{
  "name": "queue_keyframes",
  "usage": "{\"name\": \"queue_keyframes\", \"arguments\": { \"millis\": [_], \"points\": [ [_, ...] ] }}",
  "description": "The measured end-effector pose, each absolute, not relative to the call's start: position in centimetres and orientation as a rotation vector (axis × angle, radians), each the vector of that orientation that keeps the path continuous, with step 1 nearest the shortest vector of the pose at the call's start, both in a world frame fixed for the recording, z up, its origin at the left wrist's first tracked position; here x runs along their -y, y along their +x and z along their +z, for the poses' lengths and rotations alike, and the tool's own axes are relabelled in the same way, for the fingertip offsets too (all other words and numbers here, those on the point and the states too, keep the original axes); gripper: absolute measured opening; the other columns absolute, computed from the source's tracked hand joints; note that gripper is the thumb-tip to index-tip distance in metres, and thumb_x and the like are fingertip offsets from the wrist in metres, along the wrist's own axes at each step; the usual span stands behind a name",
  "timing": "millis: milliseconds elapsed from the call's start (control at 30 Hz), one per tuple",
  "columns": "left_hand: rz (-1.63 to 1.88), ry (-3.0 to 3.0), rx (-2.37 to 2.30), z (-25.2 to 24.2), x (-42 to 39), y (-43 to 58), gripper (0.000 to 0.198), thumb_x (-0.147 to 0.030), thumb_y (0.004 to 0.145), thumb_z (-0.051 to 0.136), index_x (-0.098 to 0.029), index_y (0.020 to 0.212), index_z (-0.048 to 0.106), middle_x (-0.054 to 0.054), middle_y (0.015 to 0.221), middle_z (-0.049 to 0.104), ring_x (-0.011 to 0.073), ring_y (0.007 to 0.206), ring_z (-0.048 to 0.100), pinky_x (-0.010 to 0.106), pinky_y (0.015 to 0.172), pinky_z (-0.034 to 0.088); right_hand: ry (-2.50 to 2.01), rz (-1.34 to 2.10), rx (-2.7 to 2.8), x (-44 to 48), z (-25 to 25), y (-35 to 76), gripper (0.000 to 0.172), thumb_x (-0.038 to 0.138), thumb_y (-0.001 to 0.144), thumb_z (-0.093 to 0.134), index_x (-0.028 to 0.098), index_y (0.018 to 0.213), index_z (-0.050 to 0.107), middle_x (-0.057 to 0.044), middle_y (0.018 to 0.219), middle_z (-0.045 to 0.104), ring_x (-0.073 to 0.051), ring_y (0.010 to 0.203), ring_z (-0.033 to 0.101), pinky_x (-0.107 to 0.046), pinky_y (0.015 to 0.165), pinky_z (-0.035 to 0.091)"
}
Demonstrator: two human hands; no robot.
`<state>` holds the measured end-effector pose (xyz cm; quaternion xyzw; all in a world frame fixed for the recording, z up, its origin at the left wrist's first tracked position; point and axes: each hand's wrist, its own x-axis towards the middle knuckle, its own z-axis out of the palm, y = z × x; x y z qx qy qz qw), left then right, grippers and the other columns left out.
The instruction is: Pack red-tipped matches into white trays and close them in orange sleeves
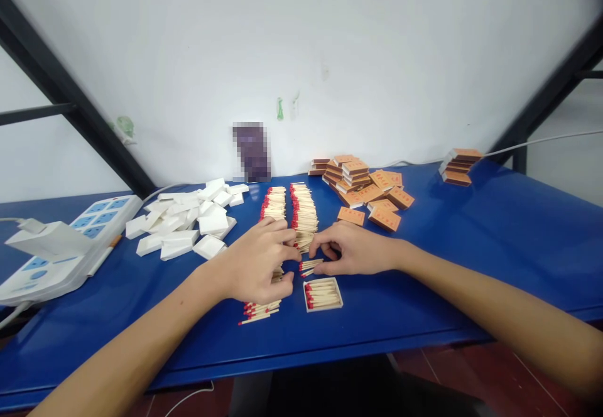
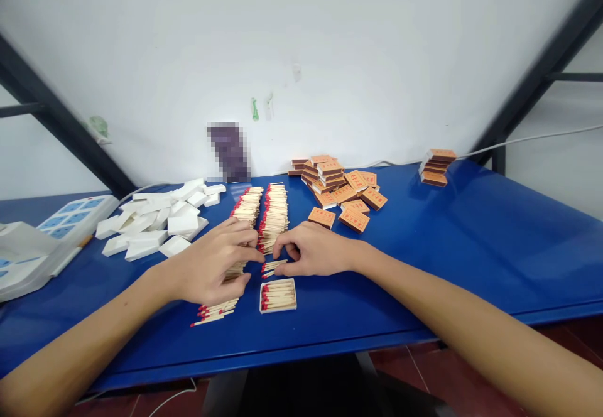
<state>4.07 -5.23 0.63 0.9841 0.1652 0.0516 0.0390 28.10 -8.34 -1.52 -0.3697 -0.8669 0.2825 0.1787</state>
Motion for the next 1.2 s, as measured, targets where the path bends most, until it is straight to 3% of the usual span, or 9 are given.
{"name": "queue_keyframes", "arguments": {
  "millis": [267,600,867,1200],
  "points": [
    [0.192,3.003,-0.511,0.6,5.2,4.1,0.025,-0.028,0.078,0.057,-0.020,0.092,0.076,0.004,0.079,0.054,0.0220,0.082,0.050,0.040,0.081,0.037,-1.067,0.751,2.458,8.3,-1.6,27.9,0.019,0.035,0.090,0.069,0.017,0.089,0.071,0.007,0.059,0.050,-0.007,0.052,0.047,-0.021,0.054,0.033],
    [0.360,3.072,-0.496,0.2,5.9,4.3,0.034,-0.050,0.076,0.068,-0.018,0.086,0.074,0.004,0.082,0.059,0.0231,0.086,0.052,0.041,0.085,0.039,-1.167,0.740,2.495,8.4,-1.3,28.0,0.010,0.026,0.087,0.068,0.017,0.085,0.068,0.008,0.058,0.052,-0.006,0.050,0.047,-0.020,0.053,0.033],
    [0.494,3.085,-0.350,-0.3,6.1,4.6,0.051,-0.067,0.072,0.069,-0.017,0.076,0.069,0.003,0.079,0.059,0.0206,0.079,0.050,0.038,0.076,0.039,-1.253,0.734,2.534,8.3,-0.8,28.3,0.003,0.018,0.084,0.067,0.017,0.087,0.067,0.007,0.061,0.054,-0.008,0.055,0.051,-0.020,0.056,0.035],
    [0.460,3.045,-0.282,-0.9,6.3,4.9,0.032,-0.049,0.075,0.070,-0.017,0.074,0.067,0.003,0.082,0.060,0.0193,0.081,0.054,0.034,0.075,0.040,-1.271,0.656,2.595,8.5,-0.6,28.5,0.004,0.018,0.083,0.064,0.019,0.085,0.061,0.006,0.066,0.057,-0.009,0.059,0.050,-0.022,0.058,0.032]
  ]
}}
